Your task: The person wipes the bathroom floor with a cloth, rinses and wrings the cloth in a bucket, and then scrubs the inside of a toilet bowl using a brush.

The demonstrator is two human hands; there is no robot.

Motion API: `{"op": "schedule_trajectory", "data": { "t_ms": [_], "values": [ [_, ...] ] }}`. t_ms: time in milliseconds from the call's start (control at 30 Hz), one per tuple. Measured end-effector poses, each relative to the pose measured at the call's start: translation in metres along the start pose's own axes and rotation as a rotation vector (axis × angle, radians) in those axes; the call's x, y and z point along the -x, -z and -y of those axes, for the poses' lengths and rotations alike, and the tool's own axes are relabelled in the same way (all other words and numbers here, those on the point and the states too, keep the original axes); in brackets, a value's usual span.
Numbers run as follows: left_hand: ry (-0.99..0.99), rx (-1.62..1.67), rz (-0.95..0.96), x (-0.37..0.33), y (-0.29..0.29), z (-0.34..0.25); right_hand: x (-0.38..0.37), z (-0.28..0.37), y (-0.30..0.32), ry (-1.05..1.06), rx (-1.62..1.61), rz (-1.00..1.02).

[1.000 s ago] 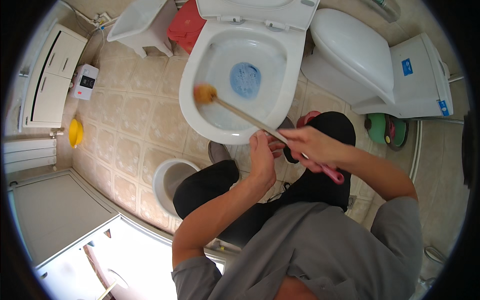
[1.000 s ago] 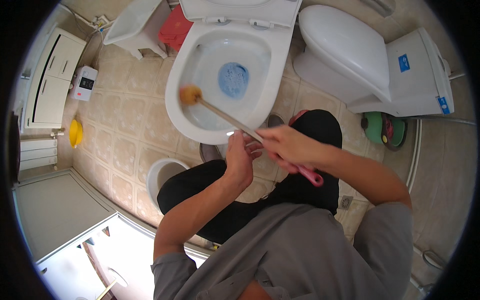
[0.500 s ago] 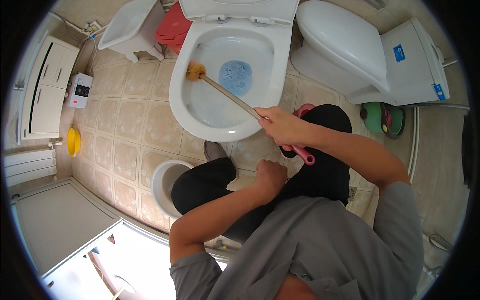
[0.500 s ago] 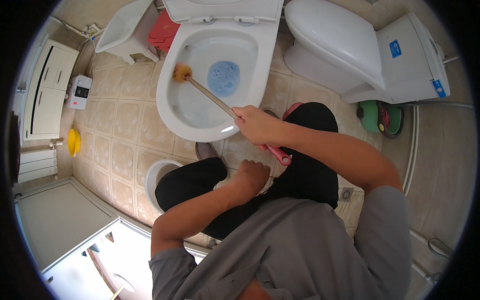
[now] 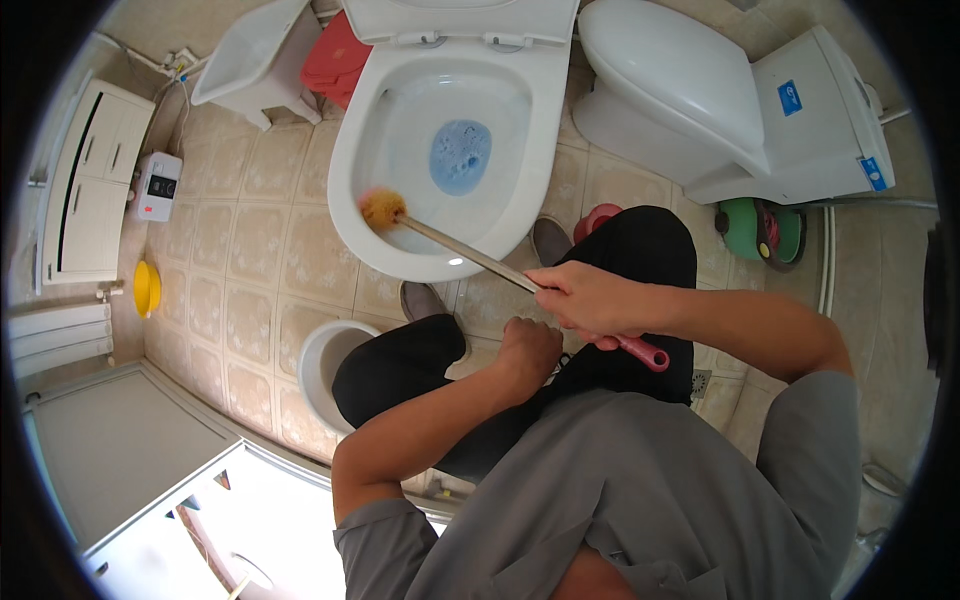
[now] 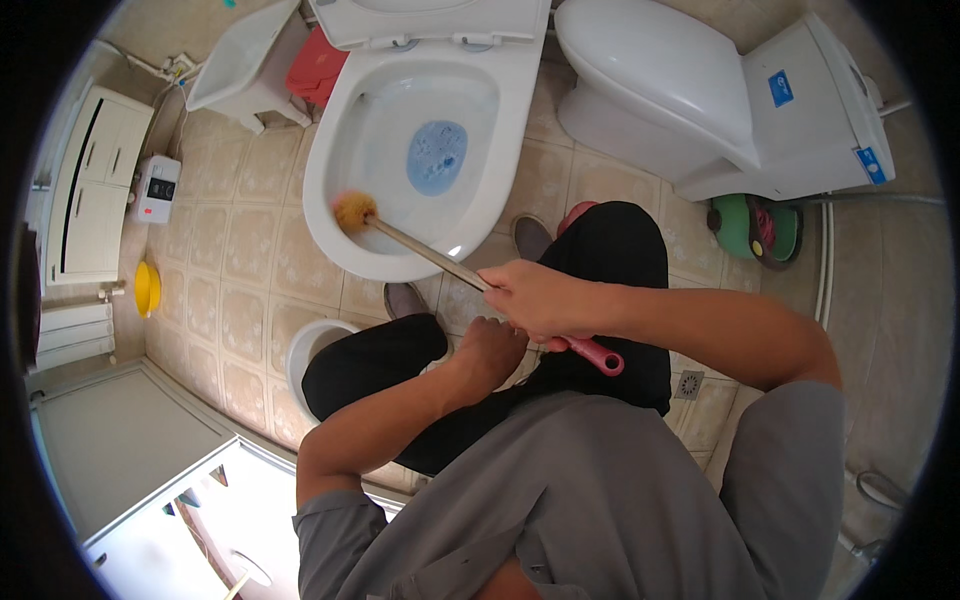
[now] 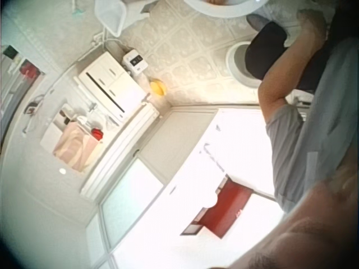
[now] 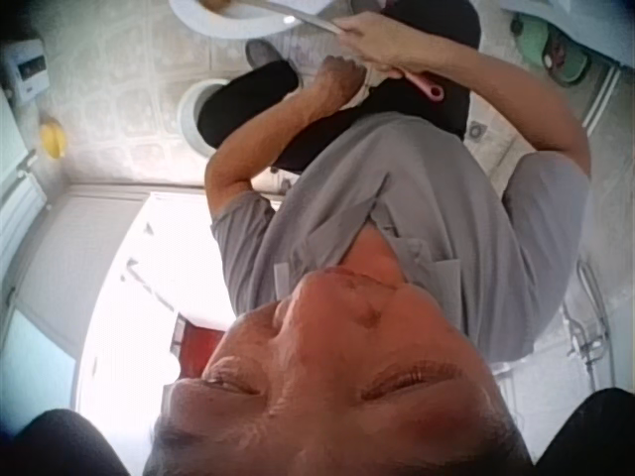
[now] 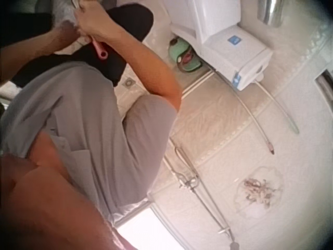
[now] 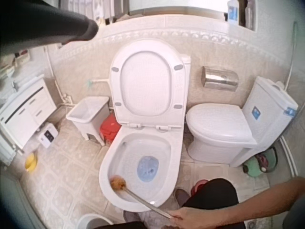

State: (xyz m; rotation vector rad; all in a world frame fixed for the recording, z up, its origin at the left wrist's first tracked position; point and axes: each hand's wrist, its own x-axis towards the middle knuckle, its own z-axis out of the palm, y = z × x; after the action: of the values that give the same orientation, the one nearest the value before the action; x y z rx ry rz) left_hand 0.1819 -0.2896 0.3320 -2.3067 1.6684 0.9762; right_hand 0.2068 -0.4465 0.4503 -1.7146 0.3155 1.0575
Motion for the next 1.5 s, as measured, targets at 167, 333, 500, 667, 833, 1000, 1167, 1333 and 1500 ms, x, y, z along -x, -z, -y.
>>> {"op": "schedule_trajectory", "data": {
  "t_ms": [167,333,500,667,833,1000,1167,1333,1500],
  "values": [
    [-0.090,-0.039,-0.232,0.001,-0.002,-0.002,-0.064,0.013,0.007,0.111,-0.246,-0.124],
    [0.013,-0.037,-0.199,-0.002,-0.021,-0.002,-0.030,0.011,-0.016,0.136,-0.096,-0.081],
    [-0.074,-0.002,-0.256,0.001,-0.019,-0.008,-0.066,0.027,0.000,0.206,-0.003,-0.213],
    [-0.021,0.003,-0.212,-0.007,-0.022,-0.009,-0.033,0.015,-0.013,0.242,0.227,-0.185],
    [-0.038,0.047,-0.210,-0.014,-0.032,-0.008,-0.075,0.024,0.021,0.200,0.073,-0.265],
    [0.003,-0.004,-0.123,-0.001,-0.019,-0.010,-0.069,0.037,0.004,0.141,0.146,-0.307],
    [0.018,0.053,-0.131,-0.010,-0.015,-0.011,-0.088,0.037,0.009,0.149,-0.086,-0.263],
    [0.044,-0.076,-0.184,-0.009,-0.031,-0.013,-0.114,0.052,-0.052,0.164,-0.687,-0.206],
    [0.028,0.018,-0.250,-0.007,-0.015,-0.002,-0.132,0.072,-0.026,0.116,-0.898,-0.225]
  ]
}}
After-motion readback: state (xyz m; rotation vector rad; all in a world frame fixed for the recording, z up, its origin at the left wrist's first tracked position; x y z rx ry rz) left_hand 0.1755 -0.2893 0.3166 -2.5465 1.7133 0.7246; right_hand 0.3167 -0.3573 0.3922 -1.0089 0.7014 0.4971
